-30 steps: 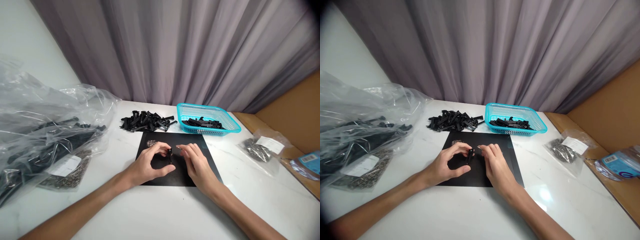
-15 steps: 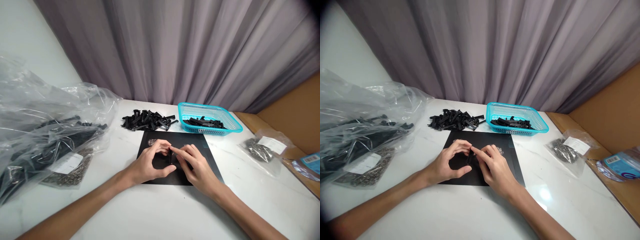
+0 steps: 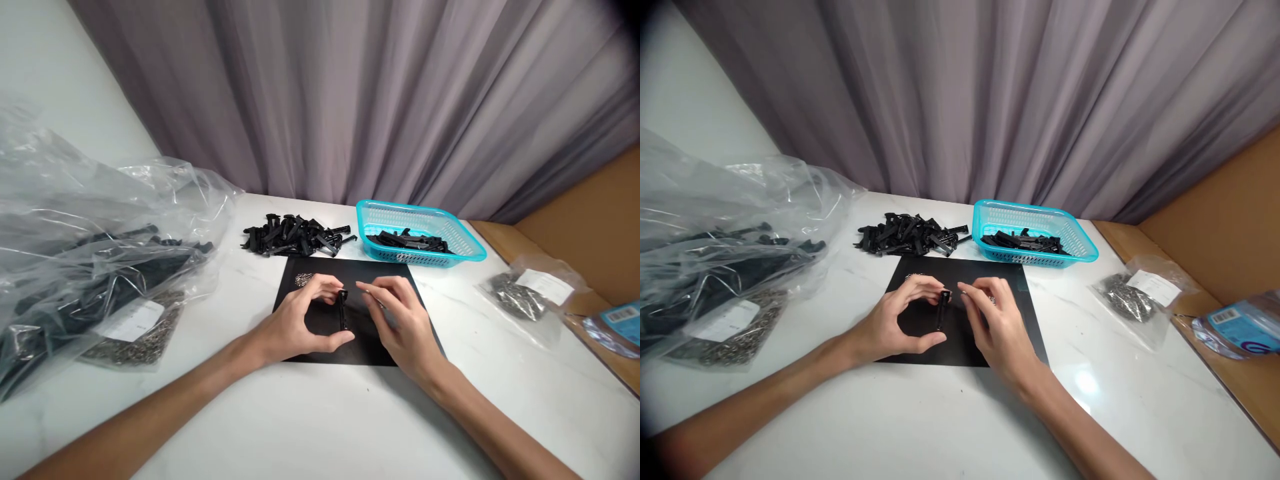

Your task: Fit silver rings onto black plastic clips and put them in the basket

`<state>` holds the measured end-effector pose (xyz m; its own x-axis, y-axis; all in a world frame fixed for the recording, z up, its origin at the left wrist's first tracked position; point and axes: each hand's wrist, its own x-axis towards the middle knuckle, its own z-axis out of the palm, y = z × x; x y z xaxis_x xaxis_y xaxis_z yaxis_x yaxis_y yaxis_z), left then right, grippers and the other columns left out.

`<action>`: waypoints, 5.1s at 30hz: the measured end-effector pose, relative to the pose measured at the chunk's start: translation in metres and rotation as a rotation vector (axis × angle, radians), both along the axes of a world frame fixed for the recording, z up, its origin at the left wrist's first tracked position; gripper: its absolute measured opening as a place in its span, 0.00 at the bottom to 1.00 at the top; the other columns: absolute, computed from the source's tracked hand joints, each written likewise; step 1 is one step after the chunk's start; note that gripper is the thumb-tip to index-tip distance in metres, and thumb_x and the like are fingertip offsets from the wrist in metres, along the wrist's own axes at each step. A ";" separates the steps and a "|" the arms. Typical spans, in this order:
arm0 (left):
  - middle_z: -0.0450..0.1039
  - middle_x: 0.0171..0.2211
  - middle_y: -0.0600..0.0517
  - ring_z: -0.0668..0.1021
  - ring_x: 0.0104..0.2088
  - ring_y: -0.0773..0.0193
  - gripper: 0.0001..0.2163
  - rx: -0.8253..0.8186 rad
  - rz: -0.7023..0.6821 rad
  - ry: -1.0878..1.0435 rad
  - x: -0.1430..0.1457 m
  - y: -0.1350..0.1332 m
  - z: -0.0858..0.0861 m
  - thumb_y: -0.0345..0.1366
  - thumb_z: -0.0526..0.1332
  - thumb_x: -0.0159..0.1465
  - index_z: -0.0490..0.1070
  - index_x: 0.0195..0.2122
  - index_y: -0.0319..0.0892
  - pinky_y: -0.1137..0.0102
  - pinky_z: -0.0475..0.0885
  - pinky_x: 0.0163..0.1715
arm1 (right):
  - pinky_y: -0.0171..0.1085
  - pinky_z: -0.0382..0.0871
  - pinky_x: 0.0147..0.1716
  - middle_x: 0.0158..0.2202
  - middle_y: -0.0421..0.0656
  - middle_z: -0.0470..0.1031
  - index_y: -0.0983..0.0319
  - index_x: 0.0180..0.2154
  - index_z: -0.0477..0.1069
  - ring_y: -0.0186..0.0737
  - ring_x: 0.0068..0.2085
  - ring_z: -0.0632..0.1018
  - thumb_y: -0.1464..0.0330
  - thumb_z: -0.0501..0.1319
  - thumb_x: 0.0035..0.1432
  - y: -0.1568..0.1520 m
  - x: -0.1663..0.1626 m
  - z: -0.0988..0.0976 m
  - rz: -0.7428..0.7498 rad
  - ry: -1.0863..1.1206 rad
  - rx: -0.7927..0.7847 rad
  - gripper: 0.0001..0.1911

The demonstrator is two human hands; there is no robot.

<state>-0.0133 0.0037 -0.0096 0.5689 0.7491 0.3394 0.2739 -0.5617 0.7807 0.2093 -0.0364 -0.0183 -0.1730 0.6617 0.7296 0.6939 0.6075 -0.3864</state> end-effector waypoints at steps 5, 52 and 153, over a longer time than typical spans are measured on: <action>0.76 0.50 0.48 0.81 0.48 0.56 0.29 0.009 0.009 0.008 0.001 0.000 0.001 0.43 0.74 0.55 0.64 0.55 0.46 0.58 0.79 0.53 | 0.42 0.70 0.36 0.31 0.41 0.76 0.58 0.43 0.78 0.40 0.33 0.76 0.68 0.60 0.70 -0.008 0.002 0.016 -0.037 0.240 -0.118 0.07; 0.78 0.50 0.46 0.83 0.46 0.56 0.32 0.010 -0.109 -0.049 0.000 -0.002 0.000 0.39 0.75 0.55 0.61 0.56 0.46 0.59 0.82 0.51 | 0.36 0.61 0.27 0.28 0.38 0.70 0.57 0.37 0.69 0.36 0.27 0.71 0.58 0.51 0.75 -0.001 0.013 0.017 -0.030 0.075 -0.447 0.15; 0.77 0.50 0.46 0.82 0.44 0.58 0.30 -0.063 -0.086 0.069 0.001 -0.001 0.005 0.42 0.73 0.58 0.60 0.56 0.46 0.59 0.82 0.48 | 0.38 0.64 0.28 0.47 0.47 0.75 0.59 0.56 0.61 0.45 0.40 0.80 0.66 0.54 0.72 -0.007 -0.010 -0.008 -0.090 -0.209 -0.479 0.14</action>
<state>-0.0123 0.0026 -0.0047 0.6520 0.7154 0.2513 0.2812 -0.5360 0.7960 0.1991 -0.0434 -0.0266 -0.2098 0.9312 0.2981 0.8271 0.3316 -0.4538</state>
